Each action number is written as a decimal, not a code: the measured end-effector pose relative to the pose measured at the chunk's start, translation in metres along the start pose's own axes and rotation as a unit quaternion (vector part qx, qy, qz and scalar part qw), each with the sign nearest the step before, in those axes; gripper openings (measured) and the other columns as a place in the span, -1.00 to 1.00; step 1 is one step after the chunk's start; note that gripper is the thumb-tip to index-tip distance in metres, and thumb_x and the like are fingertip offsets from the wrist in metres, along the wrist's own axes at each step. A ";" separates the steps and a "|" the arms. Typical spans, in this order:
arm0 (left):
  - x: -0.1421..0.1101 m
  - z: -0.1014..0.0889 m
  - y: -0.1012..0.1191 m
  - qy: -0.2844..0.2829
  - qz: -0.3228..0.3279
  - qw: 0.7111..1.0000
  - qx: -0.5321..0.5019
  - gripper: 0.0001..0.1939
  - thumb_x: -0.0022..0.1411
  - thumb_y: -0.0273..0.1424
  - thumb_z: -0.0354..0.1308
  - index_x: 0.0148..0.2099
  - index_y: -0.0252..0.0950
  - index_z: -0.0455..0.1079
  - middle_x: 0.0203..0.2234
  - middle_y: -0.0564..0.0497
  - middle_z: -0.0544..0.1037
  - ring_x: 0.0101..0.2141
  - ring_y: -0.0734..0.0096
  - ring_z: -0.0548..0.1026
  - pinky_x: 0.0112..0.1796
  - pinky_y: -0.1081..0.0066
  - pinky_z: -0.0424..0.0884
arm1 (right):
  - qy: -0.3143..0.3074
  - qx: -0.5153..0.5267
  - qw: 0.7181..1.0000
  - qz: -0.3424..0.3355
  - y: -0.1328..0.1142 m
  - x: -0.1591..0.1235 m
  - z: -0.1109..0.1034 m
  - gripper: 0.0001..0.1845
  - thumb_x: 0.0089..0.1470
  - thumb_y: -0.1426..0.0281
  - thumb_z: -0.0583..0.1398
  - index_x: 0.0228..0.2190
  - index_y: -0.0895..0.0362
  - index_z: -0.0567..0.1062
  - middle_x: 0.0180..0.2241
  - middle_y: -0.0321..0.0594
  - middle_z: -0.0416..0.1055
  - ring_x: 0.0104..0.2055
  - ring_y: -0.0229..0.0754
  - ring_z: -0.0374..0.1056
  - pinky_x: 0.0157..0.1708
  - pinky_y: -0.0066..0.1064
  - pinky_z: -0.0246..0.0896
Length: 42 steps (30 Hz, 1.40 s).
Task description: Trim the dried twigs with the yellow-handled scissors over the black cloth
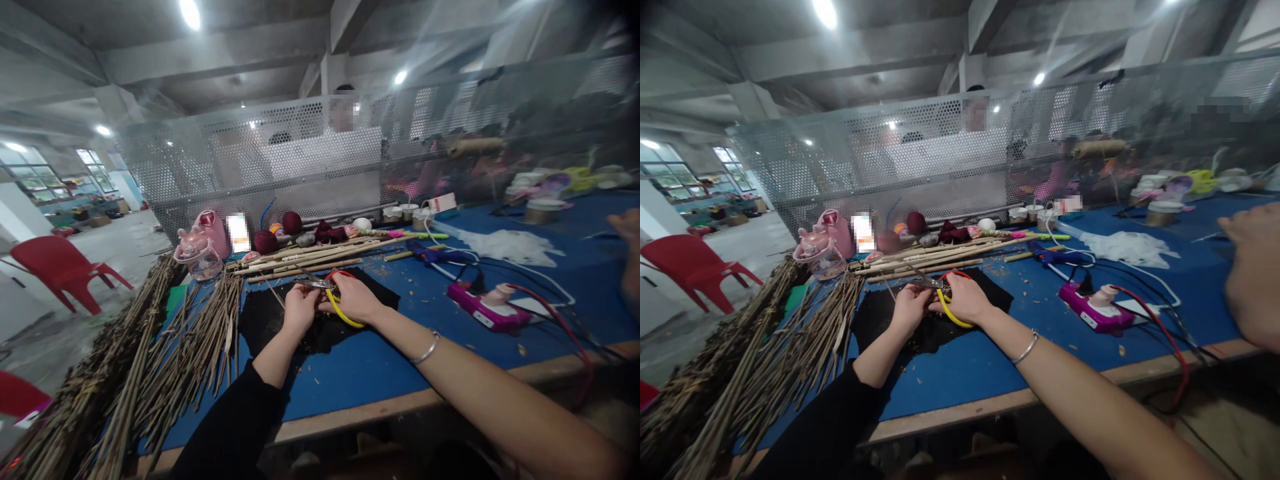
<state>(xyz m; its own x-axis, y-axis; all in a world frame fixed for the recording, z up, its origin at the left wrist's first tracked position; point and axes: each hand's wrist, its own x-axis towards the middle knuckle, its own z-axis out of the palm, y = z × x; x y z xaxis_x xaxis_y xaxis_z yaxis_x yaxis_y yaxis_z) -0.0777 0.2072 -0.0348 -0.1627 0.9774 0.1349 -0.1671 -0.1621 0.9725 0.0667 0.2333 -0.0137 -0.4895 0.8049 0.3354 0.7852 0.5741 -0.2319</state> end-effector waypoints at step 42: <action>-0.007 0.004 0.007 -0.003 0.027 0.999 0.042 -0.83 0.04 -0.40 0.04 -0.38 -0.38 0.42 -0.50 -0.06 0.54 -0.51 0.43 0.47 -0.48 0.49 0.36 | 0.029 -0.034 0.999 0.006 0.001 0.002 0.001 -0.49 -0.20 -0.01 0.17 -0.35 0.14 0.25 -0.34 -0.13 0.34 -0.27 -0.08 0.30 -0.32 -0.37 0.08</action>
<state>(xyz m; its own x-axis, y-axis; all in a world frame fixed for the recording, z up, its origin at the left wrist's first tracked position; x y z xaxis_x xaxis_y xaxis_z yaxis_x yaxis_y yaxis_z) -0.0742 0.2001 -0.0286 -0.1642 0.9683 0.1881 -0.0769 -0.2026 0.9762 0.0663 0.2356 -0.0143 -0.4595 0.8000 0.3857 0.8156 0.5520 -0.1733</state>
